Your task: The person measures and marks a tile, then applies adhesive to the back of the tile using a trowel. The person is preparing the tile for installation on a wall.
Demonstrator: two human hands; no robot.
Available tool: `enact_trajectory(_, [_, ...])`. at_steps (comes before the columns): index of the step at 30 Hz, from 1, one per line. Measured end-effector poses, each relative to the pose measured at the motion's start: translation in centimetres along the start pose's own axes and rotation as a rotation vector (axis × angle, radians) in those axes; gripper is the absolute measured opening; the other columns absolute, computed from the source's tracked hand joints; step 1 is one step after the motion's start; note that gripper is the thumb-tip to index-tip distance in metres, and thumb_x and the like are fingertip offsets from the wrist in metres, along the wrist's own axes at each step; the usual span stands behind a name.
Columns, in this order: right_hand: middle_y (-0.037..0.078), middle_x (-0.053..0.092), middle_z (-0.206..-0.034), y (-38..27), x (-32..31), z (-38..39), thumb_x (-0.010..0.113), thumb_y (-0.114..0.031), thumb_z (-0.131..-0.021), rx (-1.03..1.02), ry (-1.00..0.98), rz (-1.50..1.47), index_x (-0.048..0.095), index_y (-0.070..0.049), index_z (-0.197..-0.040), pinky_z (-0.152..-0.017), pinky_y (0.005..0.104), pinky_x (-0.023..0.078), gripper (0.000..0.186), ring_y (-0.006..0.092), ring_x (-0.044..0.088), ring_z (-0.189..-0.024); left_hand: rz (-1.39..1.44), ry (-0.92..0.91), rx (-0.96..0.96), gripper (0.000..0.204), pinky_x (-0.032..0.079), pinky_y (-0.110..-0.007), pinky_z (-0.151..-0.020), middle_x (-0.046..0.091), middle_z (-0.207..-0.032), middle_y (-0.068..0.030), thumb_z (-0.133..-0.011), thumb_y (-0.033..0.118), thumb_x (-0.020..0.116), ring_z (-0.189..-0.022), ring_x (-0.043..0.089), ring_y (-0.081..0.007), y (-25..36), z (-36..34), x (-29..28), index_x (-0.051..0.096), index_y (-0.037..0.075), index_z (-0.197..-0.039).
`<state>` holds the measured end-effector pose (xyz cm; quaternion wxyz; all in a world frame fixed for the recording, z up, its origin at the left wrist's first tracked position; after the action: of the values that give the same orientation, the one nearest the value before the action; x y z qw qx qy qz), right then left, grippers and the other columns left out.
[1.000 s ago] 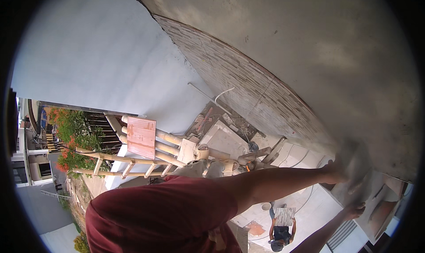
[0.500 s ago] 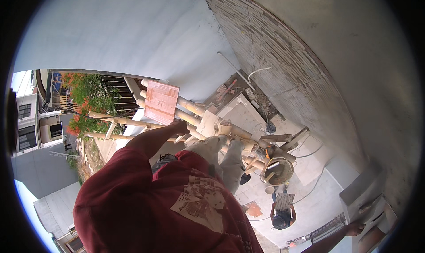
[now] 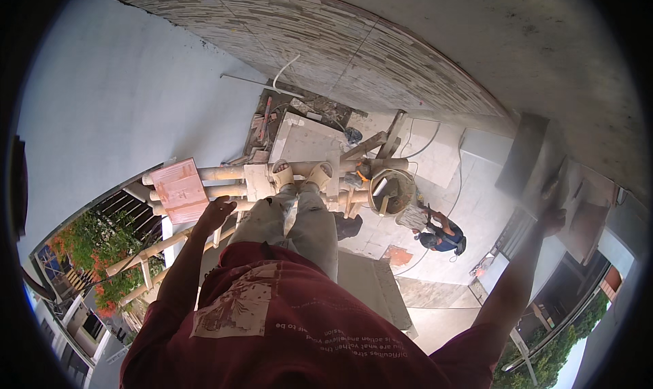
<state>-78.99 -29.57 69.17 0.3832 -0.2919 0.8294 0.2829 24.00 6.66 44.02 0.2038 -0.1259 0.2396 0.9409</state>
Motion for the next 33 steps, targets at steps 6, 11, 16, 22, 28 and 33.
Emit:
enact_trajectory(6, [0.016,0.066,-0.106,-1.2,-2.1,1.2,0.052,-0.033,-0.101,-0.089,0.105,-0.019,0.061,-0.004,-0.106,-0.075,0.0452,0.062,0.031,0.0349,0.070,-0.088,0.003,-0.121,0.082,0.069,0.050,-0.038,-0.099,0.066,-0.126,-0.0243,-0.097,0.042,0.065,-0.117,0.064,-0.0303,4.9,-1.7,1.8,0.045,-0.005,-0.144])
enact_trajectory(11, [0.030,0.066,-0.120,0.2,-1.6,1.0,0.040,-0.055,-0.098,0.116,0.036,-0.338,0.069,0.003,-0.117,-0.100,0.0531,0.046,0.067,0.0468,0.062,-0.112,-0.188,-0.154,-0.027,0.074,0.052,-0.040,-0.096,0.066,-0.124,-0.0251,-0.093,0.046,0.069,-0.116,0.065,-0.0312,0.2,-2.1,1.7,0.047,-0.004,-0.143])
enact_trajectory(16, [0.030,0.066,-0.118,-1.5,-3.4,2.2,0.040,-0.055,-0.098,0.097,0.046,-0.367,0.069,0.003,-0.116,-0.099,0.0542,0.045,0.068,0.0481,0.062,-0.111,-0.265,-0.210,-0.232,0.072,0.051,-0.039,-0.096,0.067,-0.124,-0.0232,-0.088,0.046,0.074,-0.114,0.066,-0.0310,-6.3,-0.7,2.0,0.055,-0.006,-0.134])
enact_trajectory(22, [0.032,0.065,-0.119,-4.9,-7.8,4.6,0.040,-0.051,-0.099,0.305,-0.012,-0.575,0.069,0.002,-0.117,-0.100,0.0535,0.044,0.064,0.0492,0.060,-0.114,-0.278,-0.244,-0.267,0.075,0.049,-0.041,-0.101,0.064,-0.129,-0.0259,-0.088,0.043,0.073,-0.120,0.063,-0.0326,-7.2,-2.2,2.6,0.051,-0.006,-0.140])
enact_trajectory(28, [0.027,0.062,-0.122,-7.4,-9.8,7.1,0.046,-0.041,-0.104,0.300,0.144,-0.636,0.061,0.003,-0.123,-0.103,0.0497,0.042,0.050,0.0427,0.052,-0.123,-0.569,-0.161,0.175,0.072,0.050,-0.043,-0.098,0.064,-0.125,-0.0263,-0.090,0.042,0.071,-0.116,0.064,-0.0361,12.8,-6.8,2.8,0.049,-0.005,-0.140])
enact_trajectory(33, [0.024,0.062,-0.123,-8.4,-11.0,8.4,0.049,-0.037,-0.104,0.385,0.243,-0.757,0.059,0.003,-0.124,-0.102,0.0472,0.043,0.046,0.0406,0.054,-0.120,-0.486,-0.056,0.943,0.057,0.050,-0.045,-0.096,0.060,-0.127,-0.0230,-0.092,0.029,0.072,-0.112,0.063,-0.0353,41.7,-3.0,10.4,0.052,-0.005,-0.132])
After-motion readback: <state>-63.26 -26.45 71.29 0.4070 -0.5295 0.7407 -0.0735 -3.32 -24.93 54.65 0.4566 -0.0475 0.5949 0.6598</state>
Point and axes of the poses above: each hand's wrist, its own z-axis away from the middle knuckle, its own x-axis out of the palm, y = z × x, the point moved 7 cm from there along -z, towards the middle knuckle
